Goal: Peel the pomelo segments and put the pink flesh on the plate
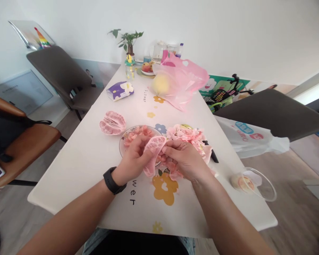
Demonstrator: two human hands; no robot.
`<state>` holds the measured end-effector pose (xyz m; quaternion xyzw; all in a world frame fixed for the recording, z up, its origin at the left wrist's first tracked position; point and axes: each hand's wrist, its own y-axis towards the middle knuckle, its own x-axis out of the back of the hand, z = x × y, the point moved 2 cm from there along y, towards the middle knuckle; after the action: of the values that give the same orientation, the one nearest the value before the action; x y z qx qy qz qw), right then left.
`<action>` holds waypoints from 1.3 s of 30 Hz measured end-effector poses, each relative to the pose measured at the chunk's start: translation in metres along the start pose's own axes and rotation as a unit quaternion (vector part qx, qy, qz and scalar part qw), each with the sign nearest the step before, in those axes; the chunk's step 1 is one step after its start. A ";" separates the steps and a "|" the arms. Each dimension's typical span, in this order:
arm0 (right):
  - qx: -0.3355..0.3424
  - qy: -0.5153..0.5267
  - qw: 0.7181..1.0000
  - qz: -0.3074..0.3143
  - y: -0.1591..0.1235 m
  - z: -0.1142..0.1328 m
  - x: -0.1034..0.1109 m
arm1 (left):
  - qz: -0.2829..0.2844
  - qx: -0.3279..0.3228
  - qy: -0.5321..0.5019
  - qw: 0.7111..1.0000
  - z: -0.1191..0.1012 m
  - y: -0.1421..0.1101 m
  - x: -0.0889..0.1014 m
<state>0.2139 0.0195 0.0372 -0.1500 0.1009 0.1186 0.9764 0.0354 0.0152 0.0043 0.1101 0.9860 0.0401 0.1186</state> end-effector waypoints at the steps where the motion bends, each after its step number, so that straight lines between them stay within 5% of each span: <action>1: 0.007 -0.015 1.000 -0.003 -0.001 0.000 0.000 | -0.004 -0.001 -0.002 1.000 -0.001 0.000 0.000; 5: 0.049 -0.121 0.989 -0.069 0.001 0.003 -0.001 | -0.082 -0.021 -0.013 0.996 -0.006 0.005 0.009; 7: 0.087 -0.232 0.962 -0.112 0.009 0.006 -0.003 | -0.142 -0.025 -0.021 0.989 -0.008 0.009 0.019; 14: 0.239 -0.608 0.754 -0.066 0.051 0.017 -0.022 | -0.209 -0.028 -0.064 0.976 -0.009 0.022 0.043; 17: 0.211 -0.662 0.717 -0.051 0.057 0.019 -0.025 | -0.197 -0.006 -0.097 0.975 -0.013 0.023 0.042; 20: 0.216 -0.629 0.746 -0.028 0.052 0.019 -0.027 | -0.175 0.020 -0.109 0.978 -0.016 0.021 0.039; 25: 0.253 -0.479 0.840 -0.021 0.040 0.020 -0.034 | -0.156 0.027 -0.114 0.981 -0.017 0.017 0.033; 30: 0.170 -0.304 0.936 -0.045 0.036 0.020 -0.037 | -0.125 0.040 -0.119 0.984 -0.013 0.016 0.030; 39: 0.097 -0.192 0.977 -0.005 0.033 0.024 -0.033 | -0.092 0.021 -0.099 0.991 -0.012 0.014 0.029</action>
<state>0.1778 0.0513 0.0582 -0.0299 -0.0784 0.1298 0.9880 0.0077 0.0348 0.0103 0.0244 0.9759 -0.0025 0.2170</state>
